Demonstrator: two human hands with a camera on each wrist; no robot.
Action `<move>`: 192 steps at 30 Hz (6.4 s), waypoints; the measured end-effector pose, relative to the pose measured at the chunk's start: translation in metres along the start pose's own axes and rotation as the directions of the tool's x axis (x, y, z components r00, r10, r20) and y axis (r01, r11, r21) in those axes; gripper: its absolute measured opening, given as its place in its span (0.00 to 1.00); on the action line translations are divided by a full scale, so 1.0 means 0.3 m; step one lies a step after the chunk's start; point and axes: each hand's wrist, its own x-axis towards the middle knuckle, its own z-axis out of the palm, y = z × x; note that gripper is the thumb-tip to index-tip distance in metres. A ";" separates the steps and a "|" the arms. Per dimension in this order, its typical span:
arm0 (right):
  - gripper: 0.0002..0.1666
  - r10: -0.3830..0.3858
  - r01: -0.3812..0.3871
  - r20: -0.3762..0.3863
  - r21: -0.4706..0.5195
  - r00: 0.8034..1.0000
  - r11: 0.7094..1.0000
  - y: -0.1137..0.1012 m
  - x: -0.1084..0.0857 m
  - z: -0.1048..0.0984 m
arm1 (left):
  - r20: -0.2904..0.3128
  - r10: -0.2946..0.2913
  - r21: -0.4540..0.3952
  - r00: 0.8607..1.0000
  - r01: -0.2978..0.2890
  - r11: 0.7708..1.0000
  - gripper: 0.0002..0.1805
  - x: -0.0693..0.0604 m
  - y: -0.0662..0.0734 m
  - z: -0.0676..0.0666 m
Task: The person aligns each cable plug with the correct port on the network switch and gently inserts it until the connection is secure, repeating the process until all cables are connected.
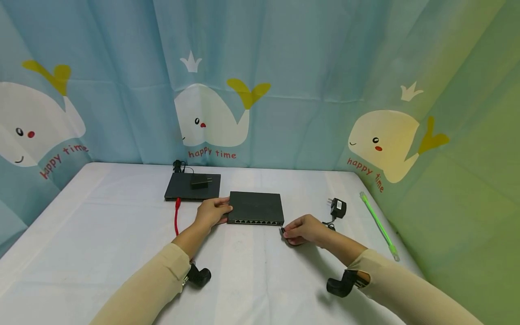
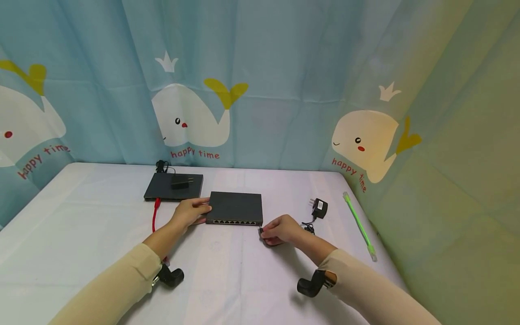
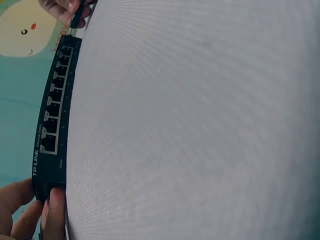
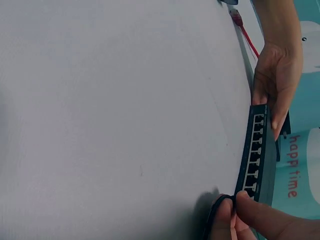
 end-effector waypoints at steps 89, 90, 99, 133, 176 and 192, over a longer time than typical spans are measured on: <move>0.20 -0.034 0.061 -0.191 0.138 0.981 0.989 -0.019 0.016 0.068 | 0.047 0.002 0.068 0.999 -0.005 0.998 0.20 0.010 0.040 -0.003; 0.20 -0.031 0.057 -0.187 0.139 0.982 0.989 -0.018 0.018 0.068 | 0.048 0.002 0.067 0.999 -0.005 0.998 0.20 0.010 0.039 -0.005; 0.23 -0.007 0.034 -0.157 0.175 0.988 0.984 -0.007 0.028 0.058 | 0.083 -0.038 -0.024 0.996 0.040 0.999 0.22 0.015 0.025 -0.015; 0.30 -0.213 0.114 -0.362 -0.275 0.908 0.955 -0.035 -0.005 -0.498 | 0.063 -0.048 -0.005 0.997 0.049 0.999 0.18 0.010 0.025 -0.023; 0.27 -0.081 -0.220 -0.604 -0.408 0.793 0.886 0.270 0.015 -0.710 | 0.076 -0.061 -0.050 0.995 0.065 0.997 0.19 0.022 0.012 -0.024; 0.23 -0.013 -0.245 -0.642 -0.311 0.767 0.918 0.262 0.028 -0.703 | 0.078 -0.065 -0.053 0.995 0.069 0.996 0.19 0.022 0.014 -0.023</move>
